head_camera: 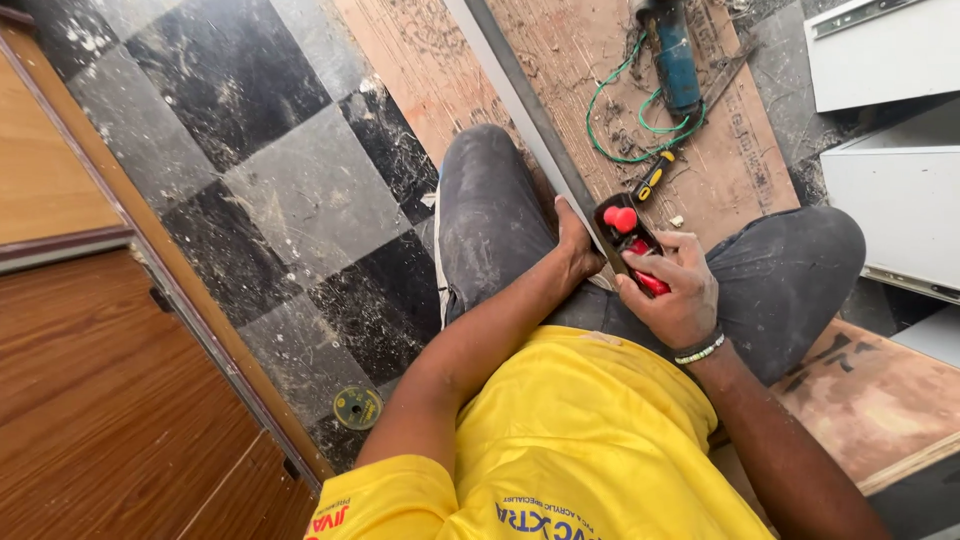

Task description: Scraping and leveling the edge of a wood strip using a hand tool.

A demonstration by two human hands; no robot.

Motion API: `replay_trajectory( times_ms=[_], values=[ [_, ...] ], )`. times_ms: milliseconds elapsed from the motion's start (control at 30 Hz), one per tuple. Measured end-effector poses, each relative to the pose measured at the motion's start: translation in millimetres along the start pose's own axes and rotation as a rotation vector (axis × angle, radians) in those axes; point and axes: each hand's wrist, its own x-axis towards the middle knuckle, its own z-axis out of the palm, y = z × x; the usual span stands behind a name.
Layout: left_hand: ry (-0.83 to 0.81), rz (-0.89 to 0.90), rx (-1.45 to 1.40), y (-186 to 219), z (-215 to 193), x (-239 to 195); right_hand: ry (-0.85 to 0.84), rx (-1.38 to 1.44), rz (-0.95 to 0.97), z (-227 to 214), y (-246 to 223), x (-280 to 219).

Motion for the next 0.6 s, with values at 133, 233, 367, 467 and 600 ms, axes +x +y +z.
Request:
replay_trajectory(
  times_ms=[133, 233, 367, 467, 600],
  values=[
    [-0.022, 0.019, 0.026, 0.1, 0.5, 0.6, 0.010, -0.014, -0.038, -2.9, -8.0, 8.3],
    [-0.048, 0.005, 0.031, -1.3, -4.8, 9.6, -0.040, -0.013, -0.007, -5.6, -7.0, 16.0],
    [-0.060, 0.044, 0.011, -4.5, -11.3, 23.4, -0.059, -0.024, -0.013, -6.9, -10.8, 27.6],
    [-0.033, -0.007, 0.016, -4.0, -11.9, 28.0, -0.058, -0.067, 0.019, -10.0, -8.9, 20.6],
    [-0.003, 0.142, -0.012, -6.9, -6.7, 28.2, -0.096, -0.113, 0.059, -14.2, -2.0, -4.6]
  ],
)
